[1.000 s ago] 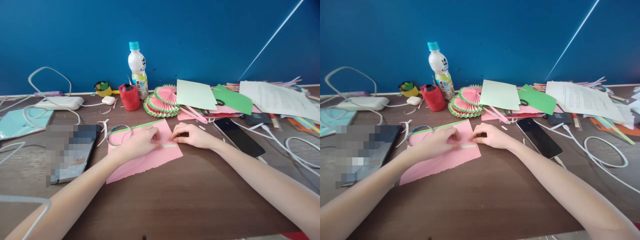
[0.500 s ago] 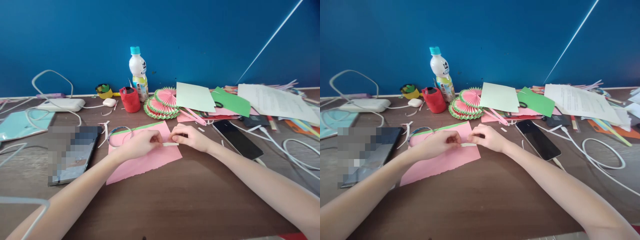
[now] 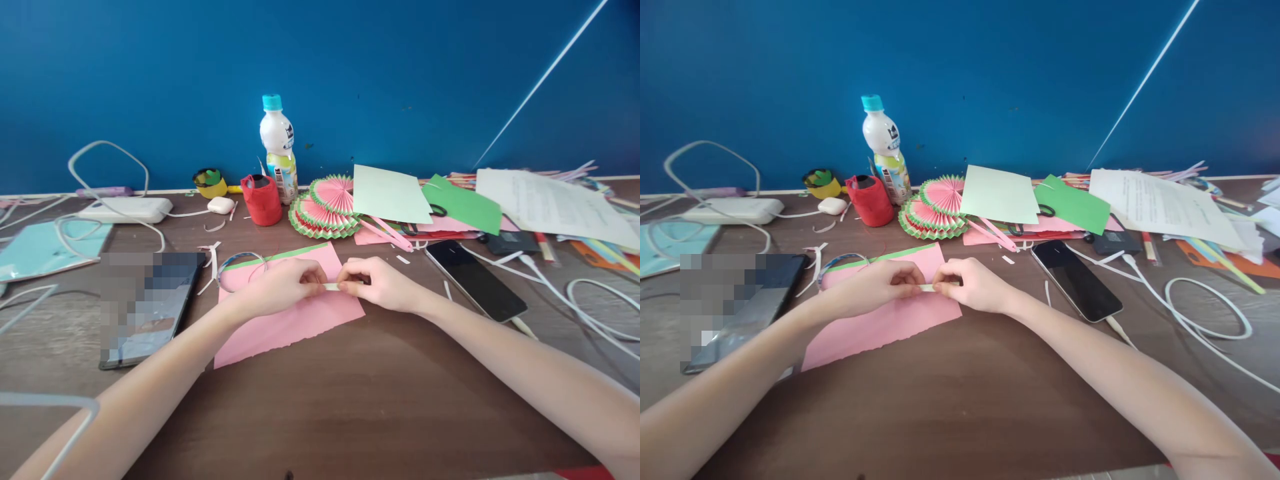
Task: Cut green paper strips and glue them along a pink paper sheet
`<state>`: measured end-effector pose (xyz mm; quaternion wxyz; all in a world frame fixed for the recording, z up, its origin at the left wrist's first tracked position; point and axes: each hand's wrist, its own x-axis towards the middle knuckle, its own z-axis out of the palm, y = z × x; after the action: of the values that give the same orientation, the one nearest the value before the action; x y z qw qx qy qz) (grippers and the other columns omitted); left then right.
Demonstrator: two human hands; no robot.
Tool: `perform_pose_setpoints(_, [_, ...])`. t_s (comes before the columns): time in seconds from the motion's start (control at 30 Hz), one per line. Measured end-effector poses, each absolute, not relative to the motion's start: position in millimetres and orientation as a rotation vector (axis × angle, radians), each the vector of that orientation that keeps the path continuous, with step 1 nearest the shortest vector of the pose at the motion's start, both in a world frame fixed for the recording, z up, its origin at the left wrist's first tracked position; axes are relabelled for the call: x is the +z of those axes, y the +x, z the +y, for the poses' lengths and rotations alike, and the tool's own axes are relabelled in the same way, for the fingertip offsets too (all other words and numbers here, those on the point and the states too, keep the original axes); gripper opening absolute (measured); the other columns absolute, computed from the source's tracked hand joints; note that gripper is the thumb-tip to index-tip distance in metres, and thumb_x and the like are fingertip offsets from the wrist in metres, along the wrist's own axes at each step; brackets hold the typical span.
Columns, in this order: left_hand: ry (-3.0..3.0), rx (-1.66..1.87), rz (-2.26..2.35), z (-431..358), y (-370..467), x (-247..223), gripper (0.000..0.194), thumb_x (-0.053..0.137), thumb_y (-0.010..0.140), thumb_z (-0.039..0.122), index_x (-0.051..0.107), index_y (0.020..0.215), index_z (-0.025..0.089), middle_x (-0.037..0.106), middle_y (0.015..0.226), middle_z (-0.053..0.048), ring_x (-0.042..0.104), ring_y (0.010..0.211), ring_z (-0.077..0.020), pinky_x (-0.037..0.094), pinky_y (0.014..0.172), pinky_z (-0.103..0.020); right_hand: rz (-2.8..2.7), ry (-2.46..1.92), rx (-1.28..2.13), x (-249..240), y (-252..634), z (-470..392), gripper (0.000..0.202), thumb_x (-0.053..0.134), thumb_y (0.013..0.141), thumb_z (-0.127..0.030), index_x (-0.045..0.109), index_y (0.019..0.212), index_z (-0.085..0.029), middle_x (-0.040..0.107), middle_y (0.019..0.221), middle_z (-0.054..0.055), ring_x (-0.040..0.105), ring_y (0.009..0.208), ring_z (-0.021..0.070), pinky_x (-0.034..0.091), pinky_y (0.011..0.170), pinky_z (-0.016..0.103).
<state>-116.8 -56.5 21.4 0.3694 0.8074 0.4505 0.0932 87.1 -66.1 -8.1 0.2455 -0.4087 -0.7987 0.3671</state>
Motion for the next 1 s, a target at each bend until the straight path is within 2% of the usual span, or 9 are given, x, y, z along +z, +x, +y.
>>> perform_pose_setpoints(0.17, [2.109,0.21,1.176,-55.4,-117.8,25.6,0.019,0.046,0.079,0.032,0.061,0.074,0.021,0.065,0.071,0.002,0.057,0.065,-0.0137,0.039,0.058,-0.024,-2.106,-1.11,1.003,-7.3,88.6,-62.3,0.013,0.055,0.081,-0.024,0.06,0.071,-0.017,0.056,0.065,-0.001,0.049,0.061,0.0112,0.037,0.059,0.027])
perform_pose_setpoints(0.27, [2.074,0.271,1.174,-55.5,-117.7,26.7,0.018,0.045,0.08,0.032,0.058,0.076,0.021,0.064,0.069,0.002,0.058,0.064,-0.0136,0.041,0.06,-0.025,-1.994,-1.117,0.986,-7.1,88.5,-60.1,0.016,0.052,0.084,-0.028,0.061,0.076,-0.017,0.061,0.07,0.001,0.054,0.067,0.0138,0.041,0.064,0.029])
perform_pose_setpoints(0.4, [1.999,0.357,1.21,-54.9,-118.1,22.9,0.017,0.046,0.08,0.032,0.057,0.076,0.02,0.067,0.074,0.001,0.06,0.066,-0.0135,0.043,0.063,-0.026,-1.836,-1.09,0.513,-7.4,87.7,-61.9,0.014,0.053,0.083,-0.023,0.06,0.096,-0.021,0.059,0.094,0.004,0.055,0.085,0.0174,0.044,0.074,0.033])
perform_pose_setpoints(0.5, [1.93,0.399,1.231,-55.3,-117.3,20.7,0.019,0.047,0.08,0.034,0.057,0.076,0.019,0.068,0.075,-0.001,0.061,0.067,-0.0137,0.045,0.063,-0.026,-1.814,-1.003,0.124,-6.7,85.3,-68.0,0.012,0.054,0.082,-0.018,0.061,0.091,-0.023,0.053,0.089,0.005,0.052,0.09,0.0197,0.042,0.078,0.037])
perform_pose_setpoints(0.6, [1.903,0.436,1.239,-58.3,-114.5,21.8,0.019,0.048,0.08,0.035,0.057,0.076,0.018,0.068,0.074,-0.001,0.061,0.067,-0.0137,0.045,0.063,-0.026,-1.918,-0.954,-0.068,-6.3,80.6,-74.8,0.012,0.055,0.081,-0.017,0.063,0.083,-0.026,0.054,0.082,0.003,0.052,0.083,0.0198,0.04,0.078,0.039])
perform_pose_setpoints(0.8, [1.835,0.487,1.161,-66.9,-107.5,25.3,0.016,0.05,0.08,0.032,0.057,0.079,0.018,0.069,0.077,-0.001,0.063,0.071,-0.0136,0.048,0.064,-0.026,-1.983,-0.982,-0.014,-8.6,72.7,-78.8,0.013,0.056,0.083,-0.02,0.067,0.079,-0.025,0.065,0.08,0.002,0.052,0.083,0.0202,0.039,0.076,0.039])
perform_pose_setpoints(1.0, [1.774,0.564,1.126,-70.6,-103.6,26.5,0.018,0.051,0.081,0.032,0.061,0.082,0.017,0.069,0.075,-0.002,0.064,0.071,-0.0139,0.05,0.068,-0.027,-1.948,-0.985,0.039,-5.4,71.6,-79.6,0.015,0.058,0.082,-0.019,0.068,0.076,-0.028,0.068,0.089,0.002,0.052,0.096,0.0236,0.039,0.086,0.046])
